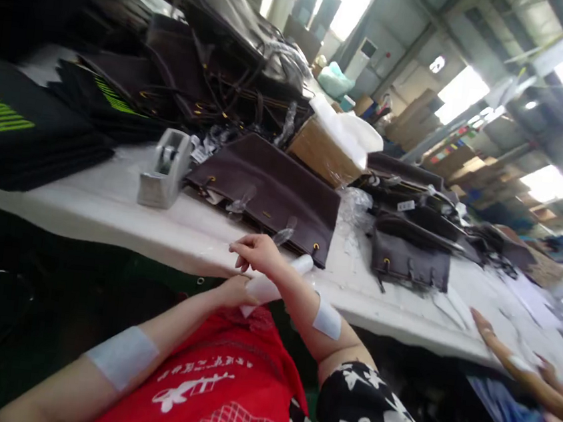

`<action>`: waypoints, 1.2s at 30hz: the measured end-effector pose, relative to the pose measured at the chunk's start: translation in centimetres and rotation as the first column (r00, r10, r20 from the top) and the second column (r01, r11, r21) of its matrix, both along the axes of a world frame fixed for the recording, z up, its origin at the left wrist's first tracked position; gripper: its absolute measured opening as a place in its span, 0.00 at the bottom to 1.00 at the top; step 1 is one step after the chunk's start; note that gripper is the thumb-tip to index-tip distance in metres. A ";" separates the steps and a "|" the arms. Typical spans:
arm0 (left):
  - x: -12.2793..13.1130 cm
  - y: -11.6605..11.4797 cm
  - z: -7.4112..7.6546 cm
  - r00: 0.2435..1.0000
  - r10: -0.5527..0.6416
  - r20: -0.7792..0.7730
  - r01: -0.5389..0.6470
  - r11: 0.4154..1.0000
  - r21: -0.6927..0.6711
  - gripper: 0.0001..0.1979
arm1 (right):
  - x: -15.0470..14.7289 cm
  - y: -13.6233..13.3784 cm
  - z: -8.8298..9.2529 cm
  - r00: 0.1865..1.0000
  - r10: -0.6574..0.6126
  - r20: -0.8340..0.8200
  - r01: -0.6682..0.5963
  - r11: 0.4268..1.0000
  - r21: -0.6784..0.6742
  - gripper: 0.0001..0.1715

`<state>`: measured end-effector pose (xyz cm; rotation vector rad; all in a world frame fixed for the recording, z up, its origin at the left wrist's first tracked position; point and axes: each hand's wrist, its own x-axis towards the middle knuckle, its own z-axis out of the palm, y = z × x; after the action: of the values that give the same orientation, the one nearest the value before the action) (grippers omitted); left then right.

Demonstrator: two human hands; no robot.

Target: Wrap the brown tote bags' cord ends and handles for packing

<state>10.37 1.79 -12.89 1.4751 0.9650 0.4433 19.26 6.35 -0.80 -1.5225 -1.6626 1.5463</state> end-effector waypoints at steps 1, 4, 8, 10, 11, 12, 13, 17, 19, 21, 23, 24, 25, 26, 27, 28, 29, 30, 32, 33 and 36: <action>0.2 0.1 -0.2 1.000 -0.008 -0.009 0.008 1.000 -0.005 0.18 | 1.6 -1.2 -0.2 0.999 -0.037 0.003 0.037 0.999 -0.015 0.16; 0.7 0.2 -0.5 0.997 -0.016 -0.069 0.015 1.000 -0.026 0.14 | 5.1 -4.8 -1.6 0.992 -0.129 0.010 0.130 0.989 -0.065 0.15; 0.7 0.1 -0.4 0.993 -0.002 -0.122 -0.004 0.999 -0.042 0.18 | 7.5 -8.8 -3.8 0.975 -0.221 -0.023 0.213 0.959 -0.186 0.17; 0.5 0.0 -0.3 0.991 0.001 -0.135 -0.008 0.999 -0.049 0.19 | 8.1 -10.0 -4.7 0.970 -0.240 -0.043 0.224 0.948 -0.228 0.18; 0.4 0.0 -0.1 0.990 0.005 -0.141 -0.013 0.998 -0.055 0.19 | 8.3 -10.5 -5.1 0.969 -0.241 -0.053 0.222 0.946 -0.237 0.19; 0.4 -0.1 0.0 0.989 0.008 -0.145 -0.017 0.998 -0.061 0.20 | 8.5 -10.8 -5.5 0.969 -0.237 -0.063 0.216 0.946 -0.244 0.19; 0.4 -0.1 0.2 0.989 0.011 -0.148 -0.022 0.997 -0.069 0.20 | 8.7 -11.0 -5.9 0.971 -0.231 -0.068 0.207 0.946 -0.248 0.19; 0.6 -0.3 1.0 0.989 0.013 -0.145 -0.028 0.994 -0.108 0.23 | 8.8 -11.2 -7.3 0.974 -0.225 -0.029 0.212 0.946 -0.246 0.20; 0.7 -0.4 1.3 0.989 0.020 -0.148 -0.038 0.992 -0.122 0.22 | 8.6 -11.2 -7.8 0.967 -0.253 0.010 0.248 0.941 -0.231 0.22; 0.7 -0.5 1.4 0.987 0.036 -0.156 -0.055 0.991 -0.122 0.20 | 8.3 -11.2 -8.2 0.952 -0.303 0.045 0.306 0.929 -0.210 0.24; 0.7 -0.5 1.4 0.986 0.048 -0.163 -0.068 0.990 -0.121 0.19 | 8.1 -11.3 -8.6 0.935 -0.347 0.071 0.354 0.918 -0.179 0.25; 0.6 -0.5 1.4 0.985 0.047 -0.165 -0.068 0.990 -0.123 0.19 | 8.0 -11.5 -8.9 0.928 -0.363 0.082 0.371 0.916 -0.151 0.26; 0.5 -0.5 1.4 0.986 0.042 -0.160 -0.064 0.989 -0.133 0.19 | 8.0 -11.6 -9.1 0.922 -0.376 0.092 0.385 0.916 -0.113 0.26; 0.5 -0.5 1.5 0.990 0.032 -0.140 -0.054 0.986 -0.156 0.19 | 8.0 -11.8 -9.4 0.915 -0.390 0.105 0.398 0.915 -0.068 0.25; 0.4 -0.5 1.6 0.994 0.020 -0.107 -0.040 0.980 -0.193 0.20 | 8.0 -11.9 -9.7 0.908 -0.403 0.117 0.408 0.912 -0.026 0.25; 0.3 -0.5 1.6 0.998 0.013 -0.063 -0.028 0.970 -0.240 0.22 | 8.0 -12.0 -9.9 0.900 -0.417 0.128 0.420 0.907 0.006 0.25; 0.2 -0.5 1.8 1.000 0.011 -0.010 -0.013 0.955 -0.296 0.24 | 8.1 -12.0 -10.1 0.893 -0.429 0.136 0.430 0.903 0.021 0.26; 0.1 -0.5 1.9 0.999 0.013 0.048 0.005 0.934 -0.358 0.26 | 8.2 -12.0 -10.2 0.891 -0.432 0.137 0.435 0.900 0.015 0.26; 0.0 -0.5 2.2 0.989 0.032 0.143 0.040 0.879 -0.475 0.29 | 8.5 -11.9 -10.3 0.904 -0.415 0.102 0.422 0.905 -0.056 0.27; 0.0 -0.5 2.3 0.983 0.050 0.174 0.050 0.849 -0.526 0.30 | 8.7 -11.9 -10.3 0.916 -0.397 0.058 0.401 0.910 -0.105 0.26; -0.1 -0.4 2.3 0.976 0.114 0.185 0.030 0.771 -0.636 0.27 | 9.7 -12.1 -10.3 0.926 -0.344 -0.154 0.303 0.923 -0.238 0.22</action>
<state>10.24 1.38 -10.56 0.7651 0.8589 0.2562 28.93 -5.72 -11.07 -1.5978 -1.1013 1.6614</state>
